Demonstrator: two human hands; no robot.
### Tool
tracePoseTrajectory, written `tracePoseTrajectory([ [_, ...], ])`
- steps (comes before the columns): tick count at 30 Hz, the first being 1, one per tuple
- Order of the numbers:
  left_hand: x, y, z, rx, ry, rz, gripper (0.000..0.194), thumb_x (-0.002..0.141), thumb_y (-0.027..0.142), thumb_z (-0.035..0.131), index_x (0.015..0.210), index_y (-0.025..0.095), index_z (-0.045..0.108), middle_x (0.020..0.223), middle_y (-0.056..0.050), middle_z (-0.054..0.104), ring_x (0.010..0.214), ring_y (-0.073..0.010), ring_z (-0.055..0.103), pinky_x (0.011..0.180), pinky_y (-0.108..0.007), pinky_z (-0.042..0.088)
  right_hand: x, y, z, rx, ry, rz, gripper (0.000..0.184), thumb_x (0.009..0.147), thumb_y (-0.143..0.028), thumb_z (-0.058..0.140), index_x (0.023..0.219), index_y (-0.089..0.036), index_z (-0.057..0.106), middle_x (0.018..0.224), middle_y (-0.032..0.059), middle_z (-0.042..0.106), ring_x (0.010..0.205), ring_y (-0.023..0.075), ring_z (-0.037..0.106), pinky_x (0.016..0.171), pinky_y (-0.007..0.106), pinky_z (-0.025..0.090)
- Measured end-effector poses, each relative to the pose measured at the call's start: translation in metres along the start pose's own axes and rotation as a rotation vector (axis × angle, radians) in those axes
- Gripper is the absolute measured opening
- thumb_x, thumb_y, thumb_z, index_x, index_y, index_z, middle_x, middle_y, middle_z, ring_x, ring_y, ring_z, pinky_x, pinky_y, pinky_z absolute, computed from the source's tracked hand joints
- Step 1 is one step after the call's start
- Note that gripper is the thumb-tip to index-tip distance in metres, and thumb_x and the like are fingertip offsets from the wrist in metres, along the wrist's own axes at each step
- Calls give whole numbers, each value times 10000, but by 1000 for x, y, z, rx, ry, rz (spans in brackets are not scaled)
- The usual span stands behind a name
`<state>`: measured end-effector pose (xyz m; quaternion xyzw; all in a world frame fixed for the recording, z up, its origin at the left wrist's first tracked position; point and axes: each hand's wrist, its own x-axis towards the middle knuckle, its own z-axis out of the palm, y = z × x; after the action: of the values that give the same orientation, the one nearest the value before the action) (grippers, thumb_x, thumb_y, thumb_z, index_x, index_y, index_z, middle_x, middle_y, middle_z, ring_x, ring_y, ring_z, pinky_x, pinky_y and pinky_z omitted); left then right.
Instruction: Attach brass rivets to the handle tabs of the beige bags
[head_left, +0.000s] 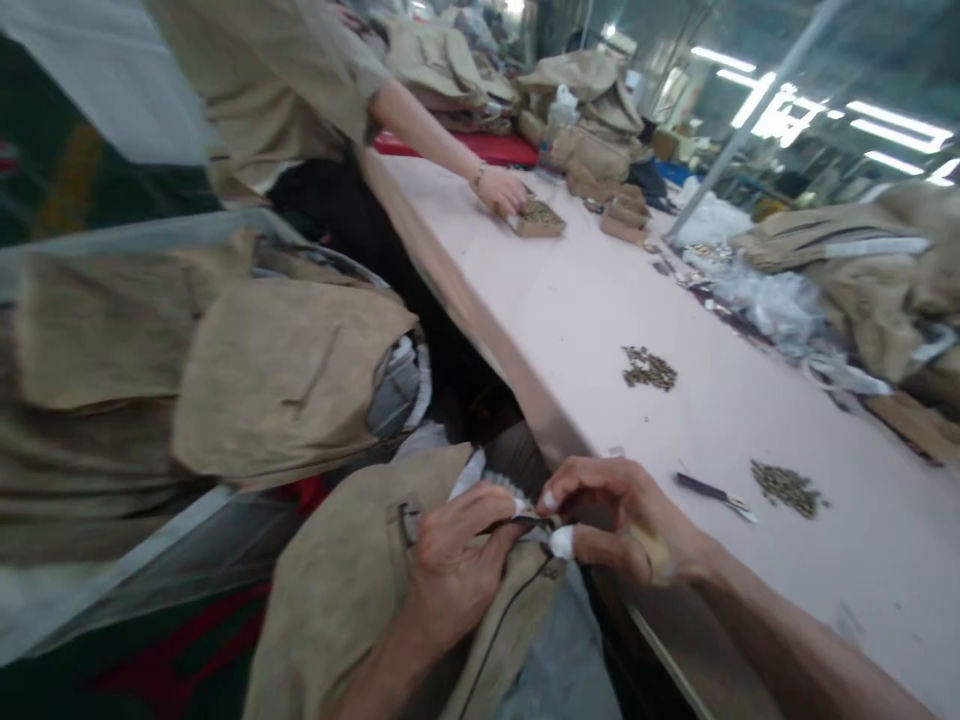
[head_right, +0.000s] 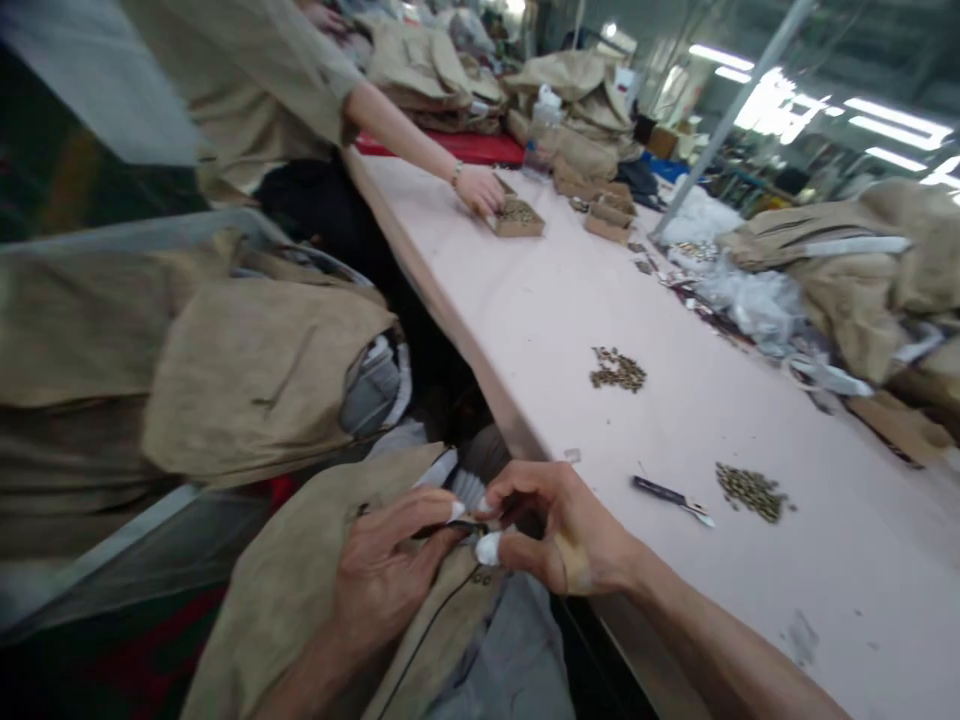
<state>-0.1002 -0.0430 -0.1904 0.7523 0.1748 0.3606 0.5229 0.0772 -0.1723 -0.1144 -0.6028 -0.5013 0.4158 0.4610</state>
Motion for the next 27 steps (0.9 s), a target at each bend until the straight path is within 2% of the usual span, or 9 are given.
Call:
tracePoseTrajectory([
  [3,11,-8,6,106,44,167,141,871,130,740,932,249,788,928,-56,759,857,-222,709,792,-333,561,7,3,-8,-17,61,31,221,807,-242,784,1017,-186,743,993,53,707,833,190,644,742,307,535],
  [5,10,-8,11,212,113,175,135,853,149,753,936,250,787,912,-50,727,836,-218,689,762,-322,552,9,5,-8,-32,101,11,198,794,-242,790,981,-185,756,994,53,706,826,183,642,726,297,527],
  [8,4,-4,16,366,237,1,162,805,211,801,960,234,759,767,-9,668,654,-182,630,628,-280,500,10,6,-5,-56,117,-14,169,776,-246,806,928,-184,766,982,54,706,819,179,638,706,284,516],
  [10,0,-1,19,435,281,-179,169,747,271,853,812,226,703,627,28,616,523,-160,565,547,-272,443,11,8,-4,-58,130,-3,167,770,-255,813,915,-186,766,958,46,704,799,174,627,683,277,502],
  [12,0,4,20,431,263,-330,302,719,342,878,625,226,615,516,36,563,454,-156,521,506,-279,401,13,9,-4,-64,154,9,175,757,-269,821,900,-188,764,927,36,698,785,174,615,670,278,486],
  [14,1,12,20,274,177,-441,308,783,404,836,613,220,656,556,4,639,511,-185,600,537,-283,447,14,10,-4,-83,179,24,180,736,-265,834,879,-189,754,889,23,688,769,172,603,665,278,473],
  [18,2,28,24,-247,56,-620,278,912,450,727,917,178,783,875,-76,804,822,-241,754,725,-278,567,9,9,-1,-182,195,21,149,732,-203,835,836,-197,728,853,5,684,760,167,603,691,281,475],
  [22,-1,23,35,-574,104,-753,373,724,376,922,933,129,737,867,-110,800,763,-218,746,719,-283,586,2,8,-3,-188,107,-10,50,870,-242,756,869,-197,734,911,43,717,793,187,656,722,308,515],
  [27,-9,11,43,-681,157,-878,386,582,204,957,877,81,741,823,-124,780,711,-192,716,685,-279,572,-3,-2,-20,-220,10,-53,120,974,-292,663,981,-208,749,1035,97,740,915,241,703,815,367,549],
])
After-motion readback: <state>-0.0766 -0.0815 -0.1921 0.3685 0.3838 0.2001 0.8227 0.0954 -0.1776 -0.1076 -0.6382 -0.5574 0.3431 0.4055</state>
